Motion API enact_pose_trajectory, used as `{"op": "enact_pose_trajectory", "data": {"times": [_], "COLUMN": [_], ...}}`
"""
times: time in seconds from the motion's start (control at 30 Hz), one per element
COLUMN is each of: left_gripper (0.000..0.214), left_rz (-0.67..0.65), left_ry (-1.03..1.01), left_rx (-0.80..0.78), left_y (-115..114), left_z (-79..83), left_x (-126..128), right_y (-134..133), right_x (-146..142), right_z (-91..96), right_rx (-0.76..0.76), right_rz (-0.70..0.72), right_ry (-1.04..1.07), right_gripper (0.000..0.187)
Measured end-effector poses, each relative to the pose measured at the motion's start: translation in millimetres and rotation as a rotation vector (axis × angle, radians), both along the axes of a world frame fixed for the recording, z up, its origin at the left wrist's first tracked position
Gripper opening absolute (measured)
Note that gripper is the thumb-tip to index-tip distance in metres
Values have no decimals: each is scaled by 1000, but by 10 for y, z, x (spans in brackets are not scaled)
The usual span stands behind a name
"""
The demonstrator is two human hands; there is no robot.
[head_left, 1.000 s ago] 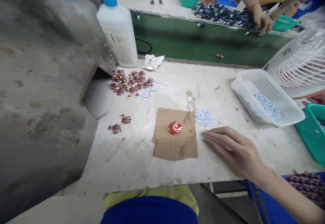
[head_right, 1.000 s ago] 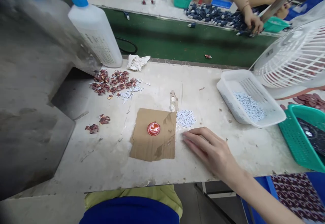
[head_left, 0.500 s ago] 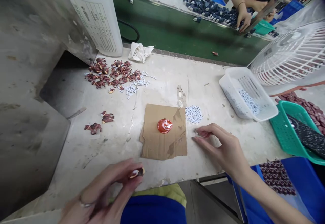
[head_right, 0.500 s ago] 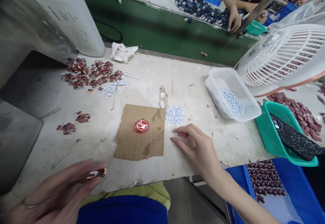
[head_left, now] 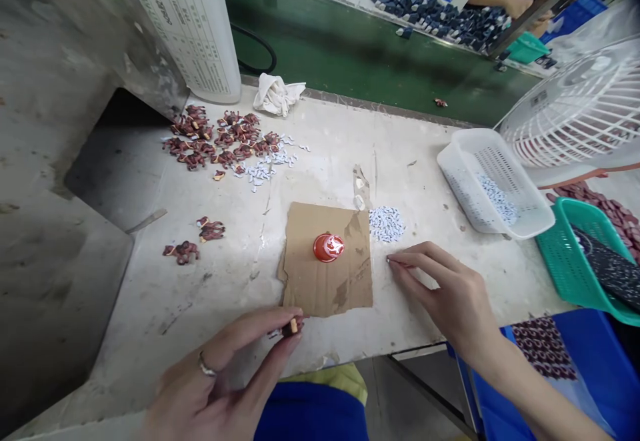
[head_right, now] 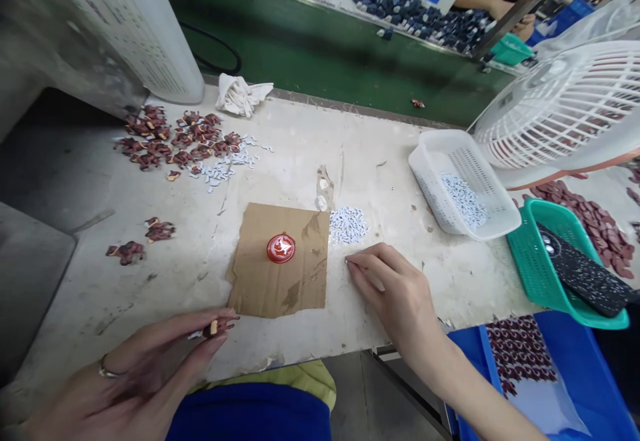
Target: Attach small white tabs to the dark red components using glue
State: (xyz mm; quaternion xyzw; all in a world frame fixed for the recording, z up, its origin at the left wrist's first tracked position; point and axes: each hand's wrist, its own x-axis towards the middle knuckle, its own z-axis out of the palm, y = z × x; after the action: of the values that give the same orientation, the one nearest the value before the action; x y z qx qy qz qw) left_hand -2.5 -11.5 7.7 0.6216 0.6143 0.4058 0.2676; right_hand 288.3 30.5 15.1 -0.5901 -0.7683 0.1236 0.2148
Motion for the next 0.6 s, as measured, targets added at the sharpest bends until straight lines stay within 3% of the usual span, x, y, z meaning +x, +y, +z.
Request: {"op": "enact_pose_trajectory", "data": {"times": [0.3,0.43,0.6], "left_gripper": [32,29,12], "left_rz": [93,62,-60], "left_ry": [-57,-25,28], "left_rx": [-13,-7,41], "left_y": [-36,-3,39], "left_z": [31,51,62], "left_x": [78,102,52], "right_y": [203,323,384], "right_x": [-380,-529,-563], "right_z": [227,257,257], "right_rx": [-128,-135,-90], "right_rz": [-1,25,84], "right_ry": [361,456,393], "right_gripper": [7,11,17]}}
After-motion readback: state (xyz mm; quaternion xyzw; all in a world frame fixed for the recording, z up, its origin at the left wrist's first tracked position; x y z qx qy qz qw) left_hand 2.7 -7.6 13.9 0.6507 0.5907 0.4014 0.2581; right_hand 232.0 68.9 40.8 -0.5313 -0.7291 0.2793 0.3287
